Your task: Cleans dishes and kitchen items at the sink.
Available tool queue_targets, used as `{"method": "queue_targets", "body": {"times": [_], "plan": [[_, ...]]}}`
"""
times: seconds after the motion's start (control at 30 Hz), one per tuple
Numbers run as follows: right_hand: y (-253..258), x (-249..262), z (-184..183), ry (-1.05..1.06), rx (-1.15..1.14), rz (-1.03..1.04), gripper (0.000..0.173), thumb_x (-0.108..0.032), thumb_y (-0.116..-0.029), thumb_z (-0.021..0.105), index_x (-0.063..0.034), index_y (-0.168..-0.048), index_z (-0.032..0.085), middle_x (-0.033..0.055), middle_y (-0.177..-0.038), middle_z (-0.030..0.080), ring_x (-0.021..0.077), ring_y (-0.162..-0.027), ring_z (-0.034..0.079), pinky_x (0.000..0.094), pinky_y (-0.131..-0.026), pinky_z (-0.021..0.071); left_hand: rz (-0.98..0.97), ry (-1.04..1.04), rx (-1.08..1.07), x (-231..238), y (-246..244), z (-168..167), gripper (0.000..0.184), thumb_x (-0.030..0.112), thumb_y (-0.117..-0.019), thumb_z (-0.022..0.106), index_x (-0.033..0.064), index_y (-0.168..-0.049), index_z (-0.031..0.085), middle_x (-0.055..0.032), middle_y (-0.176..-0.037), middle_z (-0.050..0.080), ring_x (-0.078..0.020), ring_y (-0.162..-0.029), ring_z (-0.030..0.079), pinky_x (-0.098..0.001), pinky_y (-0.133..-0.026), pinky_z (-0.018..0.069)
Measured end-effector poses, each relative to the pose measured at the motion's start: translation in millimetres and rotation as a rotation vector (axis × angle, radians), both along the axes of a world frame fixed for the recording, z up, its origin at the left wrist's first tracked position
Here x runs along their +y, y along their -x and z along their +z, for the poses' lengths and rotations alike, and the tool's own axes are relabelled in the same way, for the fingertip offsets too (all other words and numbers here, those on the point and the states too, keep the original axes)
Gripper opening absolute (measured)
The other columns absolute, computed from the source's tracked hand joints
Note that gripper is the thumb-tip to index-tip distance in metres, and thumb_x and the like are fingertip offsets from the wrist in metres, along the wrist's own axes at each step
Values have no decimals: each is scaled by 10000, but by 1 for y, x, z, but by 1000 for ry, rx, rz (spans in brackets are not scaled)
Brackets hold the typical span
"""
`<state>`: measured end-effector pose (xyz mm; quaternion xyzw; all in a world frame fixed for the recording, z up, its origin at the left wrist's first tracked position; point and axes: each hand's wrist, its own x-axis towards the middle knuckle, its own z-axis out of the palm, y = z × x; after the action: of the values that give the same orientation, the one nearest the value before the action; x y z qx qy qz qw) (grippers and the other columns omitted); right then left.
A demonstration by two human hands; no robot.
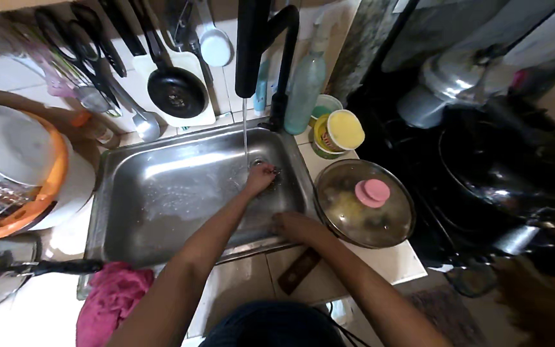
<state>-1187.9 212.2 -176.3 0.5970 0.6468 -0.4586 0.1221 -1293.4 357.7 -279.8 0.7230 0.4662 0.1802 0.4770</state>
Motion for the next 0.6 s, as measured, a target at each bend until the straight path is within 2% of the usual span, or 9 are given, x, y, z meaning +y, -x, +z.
{"method": "queue_targets", "body": {"times": [0.1,0.2,0.23,0.3,0.37,0.47,0.53,0.57,0.6], "plan": [[-2,-6,-1,-30,44,-3,467,-241,-1101,482,14,-1493,478,285,-1437,546,423,-1356,519,569,-1146,370,-9,-37,-87,-16,-14,15,290,-1,-972,577,-119,-1233,622,-296,-1206,643,-358,-1102,638,-475,-988,503],[0,-11,1,-29,83,-41,465,-236,-1099,494,8,-1495,477,277,-1420,561,415,-1323,547,560,-1127,393,-18,-134,-185,-26,-36,2,314,40,-983,620,-86,-1271,635,-290,-1362,580,-370,-1266,582,-469,-1079,476],[0,-12,1,-23,97,-48,465,-239,-1099,493,4,-1495,478,270,-1423,559,405,-1323,548,552,-1129,394,-60,-168,-178,-30,-43,-4,346,97,-997,643,-52,-1310,643,-274,-1443,539,-379,-1343,532,-487,-1127,432],[-3,-16,1,-34,128,-45,451,-239,-1101,489,20,-1470,499,276,-1407,567,401,-1317,552,542,-1130,394,-168,-246,-102,-43,-52,-11,382,166,-1017,644,-4,-1358,640,-245,-1526,481,-397,-1389,495,-514,-1156,402],[-7,-18,0,-37,134,-47,433,-244,-1105,479,25,-1440,531,274,-1390,580,397,-1314,553,540,-1129,391,-274,-306,-36,-54,-50,-14,382,166,-1037,600,-9,-1376,627,-238,-1533,481,-417,-1392,486,-521,-1167,380],[-7,-16,-1,-9,126,-33,449,-248,-1112,458,0,-1484,492,260,-1421,565,388,-1337,540,535,-1141,380,-477,-338,1,-58,-32,-24,373,138,-1053,545,-38,-1373,618,-242,-1528,489,-410,-1400,494,-510,-1172,379],[-6,-16,-1,-11,147,-31,448,-241,-1109,465,1,-1485,493,262,-1420,566,388,-1334,543,535,-1139,381,-599,-299,-16,-61,-19,-30,424,102,-1047,537,-73,-1433,539,-287,-1567,413,-423,-1413,480,-494,-1172,384],[-5,-15,0,-14,160,-29,443,-236,-1108,470,0,-1482,498,260,-1425,564,384,-1339,539,533,-1144,377,-633,-235,-25,-64,-14,-30,485,70,-1035,541,-99,-1482,456,-316,-1598,335,-438,-1445,431,-488,-1187,362],[-4,-14,0,-21,173,-24,437,-231,-1107,472,2,-1475,506,257,-1433,560,379,-1349,532,528,-1153,370,-643,-108,3,-70,-11,-19,561,37,-1032,522,-107,-1541,335,-317,-1645,217,-427,-1506,331,-471,-1223,302]]}}
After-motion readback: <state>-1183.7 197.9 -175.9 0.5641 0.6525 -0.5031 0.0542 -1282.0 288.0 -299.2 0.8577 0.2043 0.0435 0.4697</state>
